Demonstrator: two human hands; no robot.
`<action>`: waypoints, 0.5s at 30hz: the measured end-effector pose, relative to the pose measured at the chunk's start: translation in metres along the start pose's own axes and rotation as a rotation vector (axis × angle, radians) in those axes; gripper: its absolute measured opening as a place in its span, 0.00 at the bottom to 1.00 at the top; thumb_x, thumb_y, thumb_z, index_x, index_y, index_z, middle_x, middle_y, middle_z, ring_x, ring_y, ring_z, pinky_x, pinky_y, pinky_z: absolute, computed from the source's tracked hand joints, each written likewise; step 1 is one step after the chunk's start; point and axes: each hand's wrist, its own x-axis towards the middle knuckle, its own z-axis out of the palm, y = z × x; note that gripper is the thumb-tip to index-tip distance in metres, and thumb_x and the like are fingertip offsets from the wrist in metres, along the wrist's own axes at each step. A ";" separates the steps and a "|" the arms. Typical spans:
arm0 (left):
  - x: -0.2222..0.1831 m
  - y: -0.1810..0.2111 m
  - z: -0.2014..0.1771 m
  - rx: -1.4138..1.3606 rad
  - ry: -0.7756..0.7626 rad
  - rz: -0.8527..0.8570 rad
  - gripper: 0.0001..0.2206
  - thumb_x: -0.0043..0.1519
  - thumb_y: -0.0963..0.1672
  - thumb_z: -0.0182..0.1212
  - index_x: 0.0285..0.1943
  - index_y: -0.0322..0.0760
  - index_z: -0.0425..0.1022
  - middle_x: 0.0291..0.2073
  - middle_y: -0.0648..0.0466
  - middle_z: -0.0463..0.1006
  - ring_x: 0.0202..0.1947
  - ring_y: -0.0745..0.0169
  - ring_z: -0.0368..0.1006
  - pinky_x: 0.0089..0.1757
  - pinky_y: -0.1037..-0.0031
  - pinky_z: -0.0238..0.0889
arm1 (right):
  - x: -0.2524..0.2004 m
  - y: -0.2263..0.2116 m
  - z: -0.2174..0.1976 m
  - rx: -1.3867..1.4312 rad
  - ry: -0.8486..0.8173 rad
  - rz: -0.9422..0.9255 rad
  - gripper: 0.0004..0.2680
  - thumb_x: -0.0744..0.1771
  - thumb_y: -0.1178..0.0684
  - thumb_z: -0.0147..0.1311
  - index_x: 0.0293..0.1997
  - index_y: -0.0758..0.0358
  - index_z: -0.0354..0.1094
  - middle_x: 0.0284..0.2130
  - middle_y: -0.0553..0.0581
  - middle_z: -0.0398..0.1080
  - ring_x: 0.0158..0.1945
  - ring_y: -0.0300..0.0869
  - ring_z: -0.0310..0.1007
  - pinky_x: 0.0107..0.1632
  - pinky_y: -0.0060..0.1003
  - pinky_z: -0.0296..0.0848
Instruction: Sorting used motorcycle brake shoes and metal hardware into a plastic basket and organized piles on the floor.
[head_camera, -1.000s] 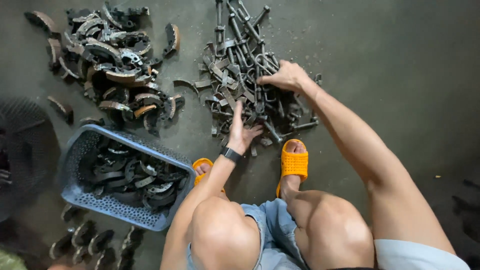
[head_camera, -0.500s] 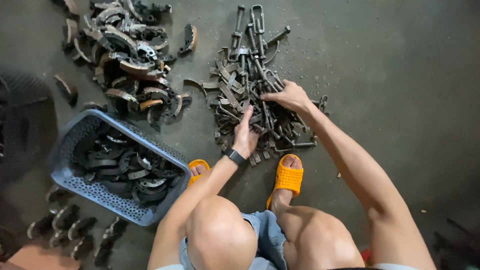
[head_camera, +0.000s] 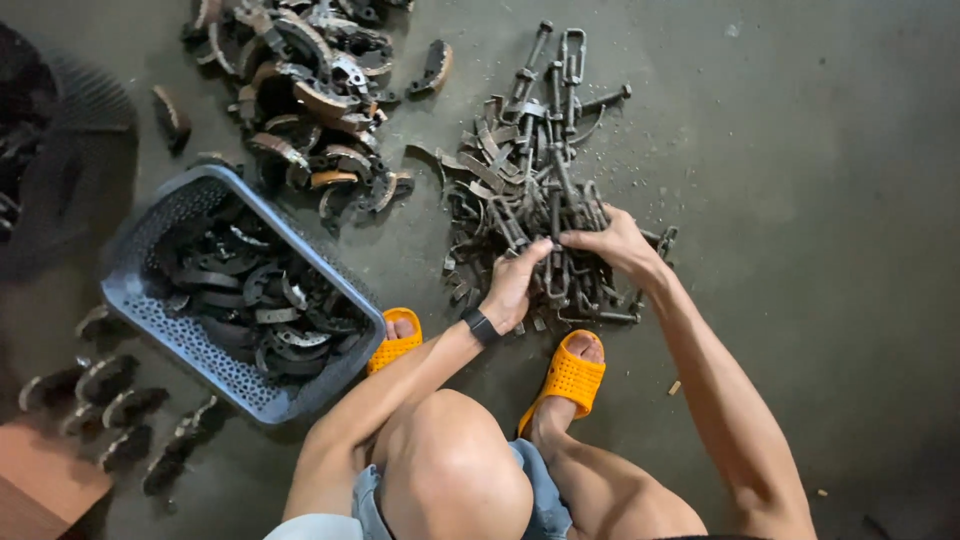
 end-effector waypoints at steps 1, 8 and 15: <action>-0.010 0.005 0.003 0.103 -0.004 0.055 0.17 0.42 0.47 0.73 0.34 0.33 0.76 0.29 0.49 0.75 0.33 0.59 0.70 0.34 0.62 0.66 | -0.005 -0.002 -0.002 0.034 0.030 -0.021 0.14 0.52 0.49 0.68 0.30 0.62 0.67 0.20 0.54 0.66 0.29 0.40 0.66 0.33 0.33 0.67; -0.058 0.040 0.019 0.271 -0.181 0.233 0.13 0.42 0.47 0.73 0.28 0.38 0.78 0.24 0.52 0.76 0.29 0.67 0.69 0.36 0.69 0.66 | -0.051 -0.020 -0.011 0.085 0.233 -0.133 0.13 0.54 0.55 0.68 0.32 0.64 0.67 0.21 0.53 0.66 0.26 0.37 0.66 0.28 0.31 0.66; -0.084 0.074 0.029 0.134 -0.248 0.295 0.13 0.43 0.47 0.70 0.27 0.34 0.77 0.22 0.50 0.75 0.27 0.62 0.70 0.33 0.69 0.66 | -0.075 -0.062 0.004 0.017 0.289 -0.220 0.13 0.55 0.52 0.69 0.32 0.64 0.68 0.21 0.56 0.67 0.26 0.38 0.66 0.29 0.34 0.66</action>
